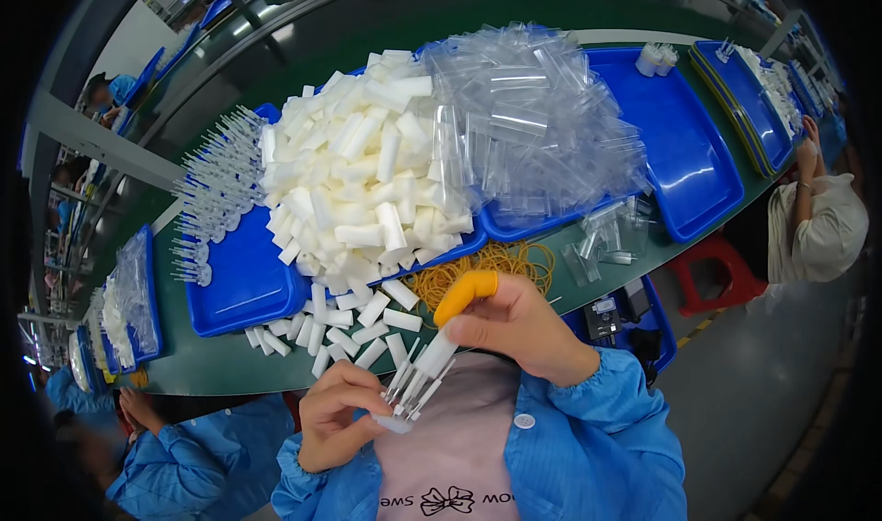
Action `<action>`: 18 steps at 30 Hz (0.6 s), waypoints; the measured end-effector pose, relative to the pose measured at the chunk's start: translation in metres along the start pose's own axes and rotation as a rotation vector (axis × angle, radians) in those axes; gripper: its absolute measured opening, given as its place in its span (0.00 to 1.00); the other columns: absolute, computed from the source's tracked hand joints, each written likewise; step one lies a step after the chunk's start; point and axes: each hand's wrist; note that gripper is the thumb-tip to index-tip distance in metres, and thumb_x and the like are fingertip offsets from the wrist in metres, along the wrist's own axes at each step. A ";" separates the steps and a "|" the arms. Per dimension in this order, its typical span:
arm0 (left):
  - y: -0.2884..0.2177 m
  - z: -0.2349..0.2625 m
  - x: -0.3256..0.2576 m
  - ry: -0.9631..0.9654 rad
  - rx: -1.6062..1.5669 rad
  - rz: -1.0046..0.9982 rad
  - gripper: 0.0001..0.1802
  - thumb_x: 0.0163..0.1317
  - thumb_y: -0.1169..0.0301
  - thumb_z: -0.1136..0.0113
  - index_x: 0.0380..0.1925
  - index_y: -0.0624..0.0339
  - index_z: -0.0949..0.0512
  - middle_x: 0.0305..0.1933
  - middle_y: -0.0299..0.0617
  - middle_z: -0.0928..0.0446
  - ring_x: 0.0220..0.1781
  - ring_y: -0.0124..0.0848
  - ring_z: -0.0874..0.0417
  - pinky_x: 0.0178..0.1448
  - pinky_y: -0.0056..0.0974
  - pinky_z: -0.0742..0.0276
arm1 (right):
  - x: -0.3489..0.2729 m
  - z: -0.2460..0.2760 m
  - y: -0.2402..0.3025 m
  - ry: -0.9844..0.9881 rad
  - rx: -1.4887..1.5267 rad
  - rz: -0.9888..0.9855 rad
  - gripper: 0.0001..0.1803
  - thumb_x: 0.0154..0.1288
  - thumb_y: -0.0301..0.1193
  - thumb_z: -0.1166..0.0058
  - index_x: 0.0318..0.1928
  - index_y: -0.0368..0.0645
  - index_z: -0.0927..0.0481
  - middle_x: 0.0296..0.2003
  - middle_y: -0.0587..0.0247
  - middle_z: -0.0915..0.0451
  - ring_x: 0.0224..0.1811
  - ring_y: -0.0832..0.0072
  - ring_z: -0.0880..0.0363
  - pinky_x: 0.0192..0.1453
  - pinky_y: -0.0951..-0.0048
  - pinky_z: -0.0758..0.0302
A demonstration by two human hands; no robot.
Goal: The person assembles small white cylindrical components into clear plastic tubes. They pick up a white cylinder, insert it into a tube, and then secure the bundle with a yellow rubber band. The process is repeated continuously at a factory assembly station.
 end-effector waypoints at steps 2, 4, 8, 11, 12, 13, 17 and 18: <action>0.002 -0.003 0.001 -0.049 0.086 -0.023 0.12 0.46 0.80 0.32 0.34 0.61 0.18 0.37 0.43 0.24 0.36 0.29 0.23 0.38 0.30 0.28 | 0.001 -0.005 -0.004 0.097 -0.205 0.106 0.08 0.58 0.26 0.39 0.38 0.39 0.22 0.36 0.66 0.22 0.41 0.79 0.25 0.49 0.77 0.30; 0.003 -0.008 0.001 -0.151 0.199 -0.040 0.12 0.45 0.80 0.31 0.33 0.62 0.18 0.36 0.44 0.23 0.36 0.30 0.22 0.38 0.31 0.27 | 0.000 -0.015 -0.008 0.151 -0.293 0.145 0.09 0.56 0.27 0.37 0.36 0.39 0.22 0.35 0.65 0.22 0.41 0.77 0.25 0.49 0.76 0.32; 0.013 -0.004 -0.006 -0.180 0.262 -0.164 0.14 0.44 0.79 0.30 0.33 0.63 0.19 0.36 0.45 0.23 0.35 0.30 0.22 0.38 0.31 0.26 | 0.002 -0.019 -0.014 0.157 -0.383 0.226 0.11 0.57 0.29 0.37 0.40 0.40 0.20 0.39 0.64 0.22 0.43 0.73 0.25 0.50 0.73 0.32; 0.017 0.001 -0.011 -0.375 0.175 -0.143 0.13 0.44 0.80 0.31 0.33 0.63 0.21 0.37 0.44 0.25 0.34 0.29 0.22 0.37 0.30 0.26 | 0.014 -0.024 -0.007 0.014 -0.607 0.409 0.14 0.56 0.29 0.38 0.44 0.41 0.20 0.41 0.62 0.22 0.44 0.69 0.25 0.50 0.71 0.31; 0.020 0.003 -0.010 -0.469 0.083 -0.154 0.13 0.45 0.80 0.31 0.32 0.63 0.22 0.37 0.44 0.26 0.33 0.29 0.23 0.37 0.30 0.26 | 0.019 -0.023 -0.005 -0.077 -0.765 0.485 0.15 0.56 0.30 0.38 0.45 0.41 0.20 0.42 0.61 0.22 0.45 0.67 0.25 0.50 0.70 0.31; 0.023 0.006 -0.010 -0.562 -0.010 -0.164 0.12 0.46 0.81 0.32 0.31 0.62 0.23 0.37 0.44 0.27 0.32 0.28 0.23 0.36 0.30 0.26 | 0.023 -0.021 -0.005 -0.170 -0.922 0.560 0.17 0.55 0.30 0.38 0.46 0.41 0.20 0.43 0.60 0.23 0.45 0.65 0.25 0.49 0.68 0.31; 0.015 0.012 -0.001 -0.724 -0.127 -0.149 0.11 0.57 0.74 0.38 0.32 0.61 0.32 0.34 0.38 0.32 0.31 0.28 0.24 0.33 0.32 0.21 | 0.037 -0.012 -0.029 -0.115 -1.589 0.616 0.16 0.47 0.34 0.35 0.38 0.44 0.18 0.32 0.64 0.25 0.36 0.67 0.26 0.40 0.67 0.33; 0.014 0.013 -0.001 -0.746 -0.136 -0.156 0.12 0.57 0.72 0.38 0.32 0.61 0.33 0.34 0.38 0.32 0.31 0.27 0.24 0.33 0.32 0.21 | 0.041 -0.013 -0.037 -0.131 -1.615 0.637 0.16 0.47 0.35 0.35 0.37 0.44 0.18 0.30 0.65 0.26 0.35 0.68 0.27 0.40 0.67 0.34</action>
Point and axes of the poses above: each hand's wrist, its own x-axis towards the middle knuckle, its own z-axis out of the back of the hand, y = z × x
